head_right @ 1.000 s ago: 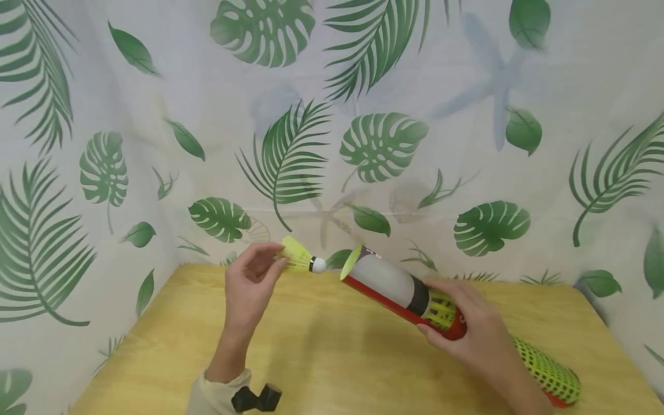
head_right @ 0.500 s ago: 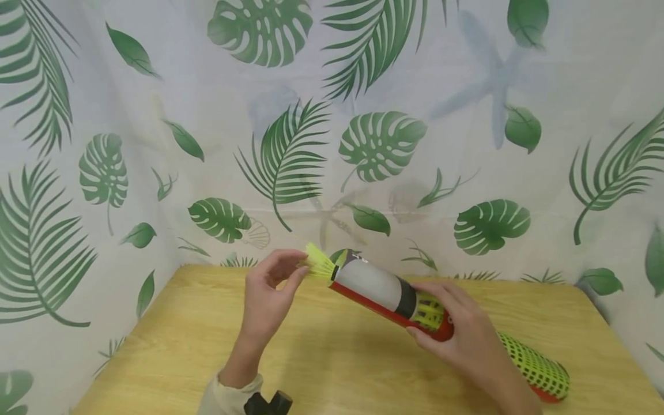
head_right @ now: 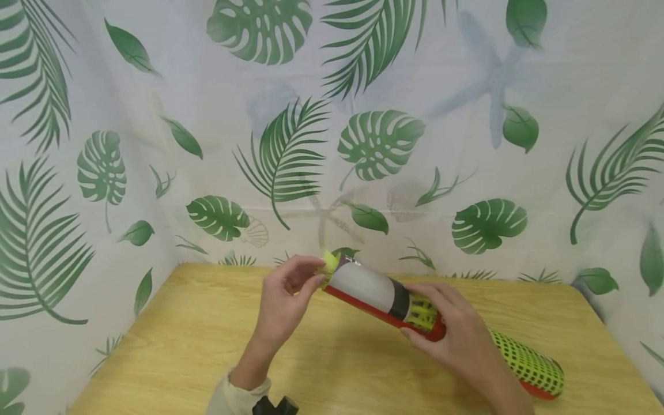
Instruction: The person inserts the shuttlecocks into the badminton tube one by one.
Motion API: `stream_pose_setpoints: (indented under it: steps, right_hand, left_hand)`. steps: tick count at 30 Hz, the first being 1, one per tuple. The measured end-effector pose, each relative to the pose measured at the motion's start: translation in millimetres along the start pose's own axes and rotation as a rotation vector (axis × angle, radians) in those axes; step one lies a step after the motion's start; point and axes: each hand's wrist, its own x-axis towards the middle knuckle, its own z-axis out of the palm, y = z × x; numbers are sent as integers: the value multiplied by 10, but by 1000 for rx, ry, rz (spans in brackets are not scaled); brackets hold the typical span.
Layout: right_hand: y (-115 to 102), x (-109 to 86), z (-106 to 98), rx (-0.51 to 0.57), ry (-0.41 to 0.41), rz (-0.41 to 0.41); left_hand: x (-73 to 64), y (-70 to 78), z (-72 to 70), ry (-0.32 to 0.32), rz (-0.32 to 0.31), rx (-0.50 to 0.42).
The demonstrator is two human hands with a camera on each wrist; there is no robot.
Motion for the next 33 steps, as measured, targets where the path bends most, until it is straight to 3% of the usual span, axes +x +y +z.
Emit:
stream_pose_setpoints:
  steps: [11,25,33]
  right_hand:
    - [-28,-22,-12,-8,-6,-3]
    - [-61,-61,-24,-36,-18,-21]
    - [-87,-83,-30,-47,-17,-17]
  left_hand:
    - [-75,1,13,-84,-7,-64]
    - [-76,-27,-8,-287,-11,-5]
    - [-115,-28,19,-331,-3,7]
